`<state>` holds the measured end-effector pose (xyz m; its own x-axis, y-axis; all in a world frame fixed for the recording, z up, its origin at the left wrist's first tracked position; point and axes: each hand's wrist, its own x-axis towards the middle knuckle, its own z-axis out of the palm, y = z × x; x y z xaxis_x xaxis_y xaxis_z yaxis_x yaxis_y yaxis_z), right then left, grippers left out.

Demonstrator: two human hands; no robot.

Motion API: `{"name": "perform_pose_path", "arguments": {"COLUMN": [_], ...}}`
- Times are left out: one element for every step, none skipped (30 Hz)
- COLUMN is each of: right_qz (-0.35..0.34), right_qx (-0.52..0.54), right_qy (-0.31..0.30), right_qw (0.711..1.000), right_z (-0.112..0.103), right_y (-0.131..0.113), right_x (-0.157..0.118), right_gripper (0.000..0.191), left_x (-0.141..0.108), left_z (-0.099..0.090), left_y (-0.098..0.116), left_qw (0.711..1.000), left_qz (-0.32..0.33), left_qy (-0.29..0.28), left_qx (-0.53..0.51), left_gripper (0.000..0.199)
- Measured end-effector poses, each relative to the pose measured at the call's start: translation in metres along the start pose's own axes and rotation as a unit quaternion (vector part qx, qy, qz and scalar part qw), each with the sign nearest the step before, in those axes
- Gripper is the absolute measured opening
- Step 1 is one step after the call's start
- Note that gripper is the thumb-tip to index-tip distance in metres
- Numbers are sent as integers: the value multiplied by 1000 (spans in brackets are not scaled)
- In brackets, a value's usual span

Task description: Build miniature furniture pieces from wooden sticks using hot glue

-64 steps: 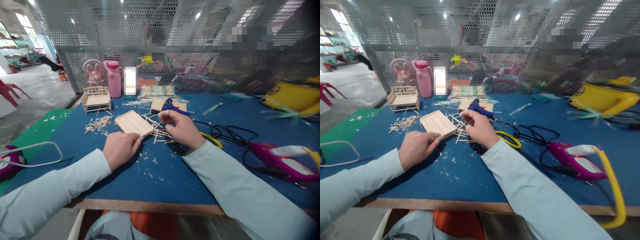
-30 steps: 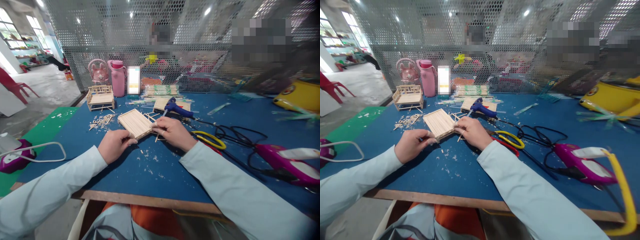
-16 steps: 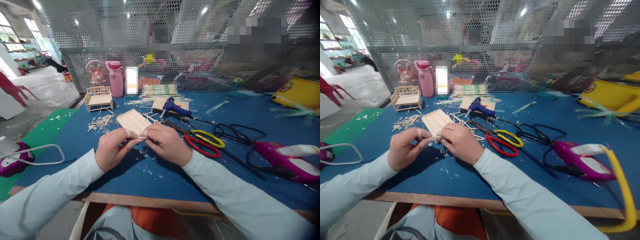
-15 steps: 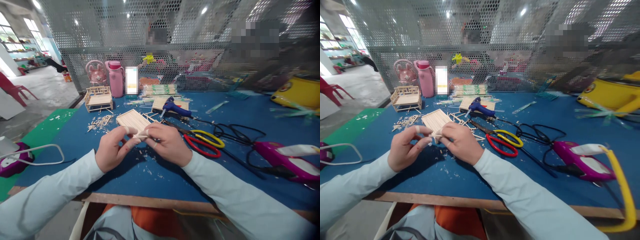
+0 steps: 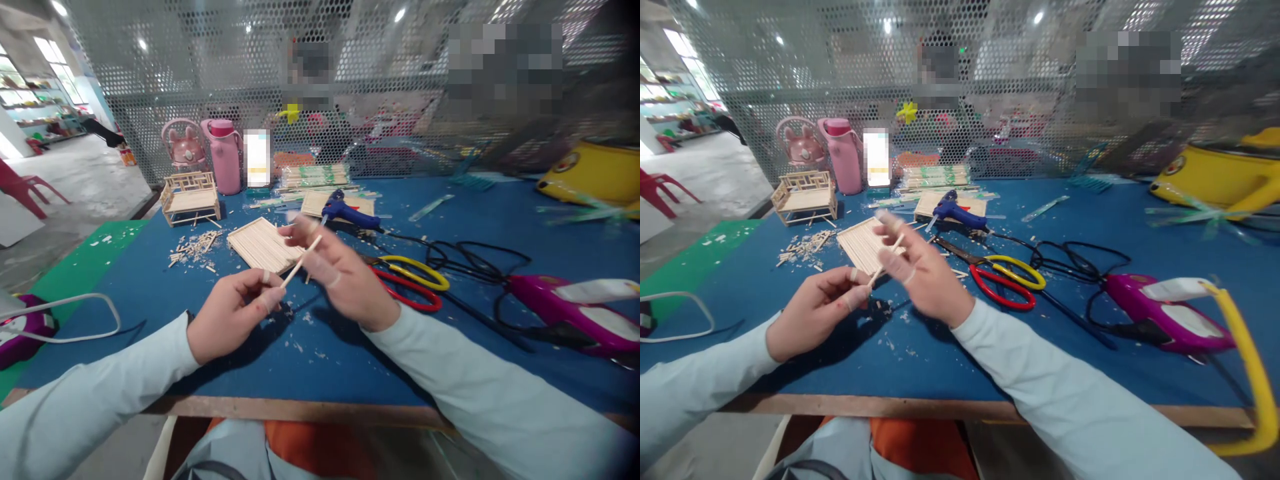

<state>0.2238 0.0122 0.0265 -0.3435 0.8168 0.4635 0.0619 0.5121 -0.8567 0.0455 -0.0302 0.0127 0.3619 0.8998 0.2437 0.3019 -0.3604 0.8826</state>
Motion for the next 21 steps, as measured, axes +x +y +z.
{"name": "perform_pose_path", "arguments": {"right_qz": [20,37,51,70,94,115,132,143,148,148,146,145,144,144,145,150,156,160,162,159,152], "right_qx": [0,-11,-35,-71,-110,-152,-188,-215,-232,-241,-243,-241,-241,-240,-239,-236,-234,-233,-235,-237,-238], "right_qy": [50,110,166,192,186,158,116,73,36,10,-5,-12,-17,-22,-25,-28,-31,-33,-34,-32,-26], "right_qw": [999,993,984,976,972,969,966,963,961,959,959,960,960,960,960,960,959,959,958,958,959], "right_z": [-9,-19,-29,-38,-44,-48,-50,-49,-46,-42,-38,-34,-30,-28,-26,-25,-25,-24,-24,-24,-24], "right_y": [5,11,17,23,29,34,38,41,43,44,44,44,43,42,41,40,39,38,38,38,38], "right_x": [5,10,15,18,20,21,21,21,19,18,17,16,16,15,15,15,15,15,14,14,14], "right_gripper": [41,39,34,28,24,21,18,17,16,15,15,16,17,17,17,18,18,19,19,19,18], "left_x": [0,0,0,0,0,1,2,3,5,6,7,8,10,11,11,12,12,13,13,13,12], "left_z": [-3,-7,-11,-14,-17,-19,-20,-20,-20,-19,-18,-17,-16,-15,-15,-15,-15,-15,-16,-16,-17], "left_y": [-1,-3,-5,-7,-9,-11,-12,-13,-14,-15,-15,-15,-16,-16,-17,-18,-18,-19,-20,-20,-20], "left_qw": [999,996,991,986,981,978,976,974,972,969,964,959,952,944,937,930,924,921,919,920,922], "left_qz": [-9,-14,-16,-18,-22,-25,-27,-26,-21,-13,-3,10,24,39,55,71,85,96,104,109,112], "left_qy": [16,34,52,64,68,66,61,56,57,62,68,73,78,82,86,88,91,91,90,87,84], "left_qx": [35,77,120,154,180,196,207,216,227,241,257,275,295,316,334,350,361,367,369,367,362], "left_gripper": [17,17,16,15,15,15,16,16,17,17,17,18,18,19,20,21,22,22,22,22,22]}}
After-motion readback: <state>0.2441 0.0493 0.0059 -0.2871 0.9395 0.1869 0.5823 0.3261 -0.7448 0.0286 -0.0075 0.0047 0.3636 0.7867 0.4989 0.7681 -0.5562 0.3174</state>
